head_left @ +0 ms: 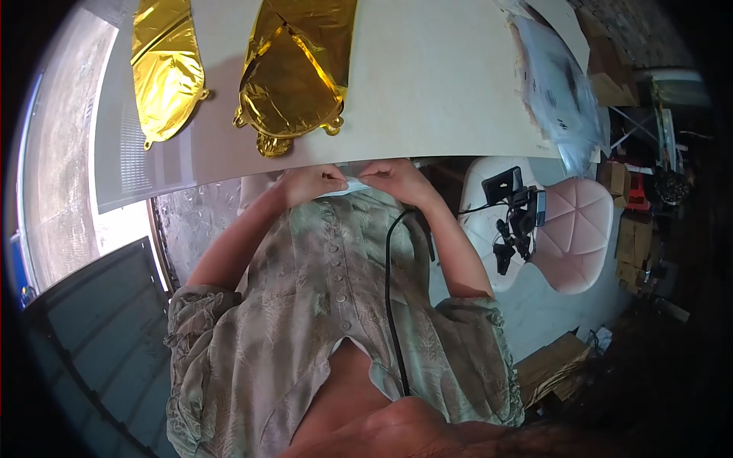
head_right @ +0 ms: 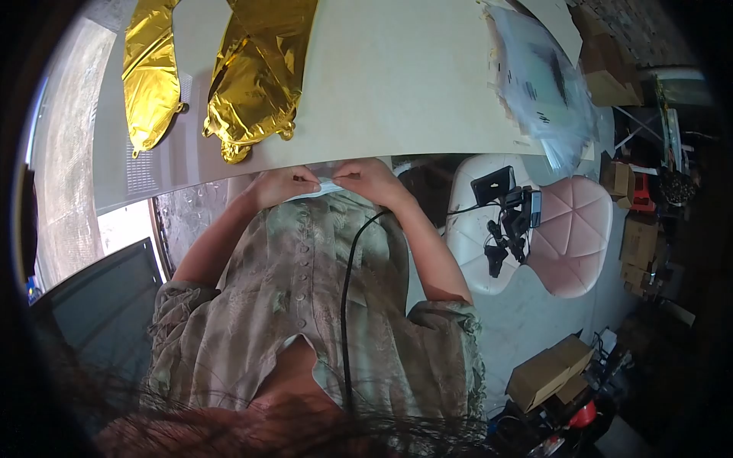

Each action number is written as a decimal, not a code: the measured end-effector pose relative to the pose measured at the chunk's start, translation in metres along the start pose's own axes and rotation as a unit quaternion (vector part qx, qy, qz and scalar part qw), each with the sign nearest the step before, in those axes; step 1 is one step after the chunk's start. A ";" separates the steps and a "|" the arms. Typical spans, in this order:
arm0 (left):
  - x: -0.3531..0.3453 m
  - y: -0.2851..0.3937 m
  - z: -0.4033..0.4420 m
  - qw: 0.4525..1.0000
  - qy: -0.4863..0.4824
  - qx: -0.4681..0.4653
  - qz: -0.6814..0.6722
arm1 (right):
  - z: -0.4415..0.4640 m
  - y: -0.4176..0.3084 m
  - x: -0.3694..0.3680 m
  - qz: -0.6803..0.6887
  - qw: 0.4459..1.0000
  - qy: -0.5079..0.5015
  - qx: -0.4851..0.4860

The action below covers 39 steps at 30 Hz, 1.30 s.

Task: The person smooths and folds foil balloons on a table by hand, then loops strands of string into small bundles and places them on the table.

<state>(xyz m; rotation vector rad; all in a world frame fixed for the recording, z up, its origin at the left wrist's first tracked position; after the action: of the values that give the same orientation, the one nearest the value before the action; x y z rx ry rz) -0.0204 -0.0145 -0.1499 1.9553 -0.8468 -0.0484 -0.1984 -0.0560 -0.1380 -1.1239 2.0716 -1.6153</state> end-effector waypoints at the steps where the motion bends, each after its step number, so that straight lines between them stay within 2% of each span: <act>1: 0.000 0.000 0.001 1.000 0.015 -0.012 0.016 | 0.002 0.001 -0.001 0.000 1.000 0.000 0.000; 3: 0.001 0.002 0.000 0.999 0.034 -0.023 0.030 | 0.006 0.009 -0.006 0.032 0.998 -0.019 -0.050; 7: 0.002 0.009 -0.005 0.999 0.035 -0.016 0.029 | 0.005 -0.003 -0.002 0.035 0.999 0.003 -0.037; 9: 0.001 0.009 -0.005 0.999 0.031 -0.011 0.026 | 0.003 -0.015 -0.006 0.019 1.000 0.009 0.006; 12: 0.002 0.014 -0.008 0.997 0.052 -0.038 0.036 | 0.008 0.001 -0.014 0.014 0.999 -0.043 -0.022; 19: 0.004 0.019 -0.011 0.996 0.064 -0.052 0.038 | 0.009 0.005 -0.014 0.061 0.998 -0.022 -0.017; 22: 0.002 0.016 -0.009 0.997 0.064 -0.044 0.031 | 0.007 0.002 -0.016 -0.004 0.999 -0.046 -0.012; 31: 0.003 0.019 -0.008 0.995 0.075 -0.061 0.033 | 0.005 -0.010 -0.006 0.082 0.996 -0.017 -0.004; 33: 0.004 0.020 -0.006 0.994 0.074 -0.071 0.040 | 0.002 -0.013 -0.005 0.106 0.994 -0.017 -0.035; 39: 0.003 0.016 -0.002 0.997 0.061 -0.046 0.004 | 0.003 -0.005 -0.005 0.148 0.987 -0.032 -0.043</act>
<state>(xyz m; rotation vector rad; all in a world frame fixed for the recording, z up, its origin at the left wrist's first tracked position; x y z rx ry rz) -0.0263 -0.0189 -0.1348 1.8484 -0.7601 0.0358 -0.1916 -0.0546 -0.1358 -0.8316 2.1638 -1.3432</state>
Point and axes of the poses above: each hand's wrist, its own z-axis towards the middle knuckle, its own x-axis out of the back of the hand, y = z × x, the point moved 7 cm from there along z, towards the middle knuckle, and after that the axes turned 4 degrees about z, right-handed, at the moved point
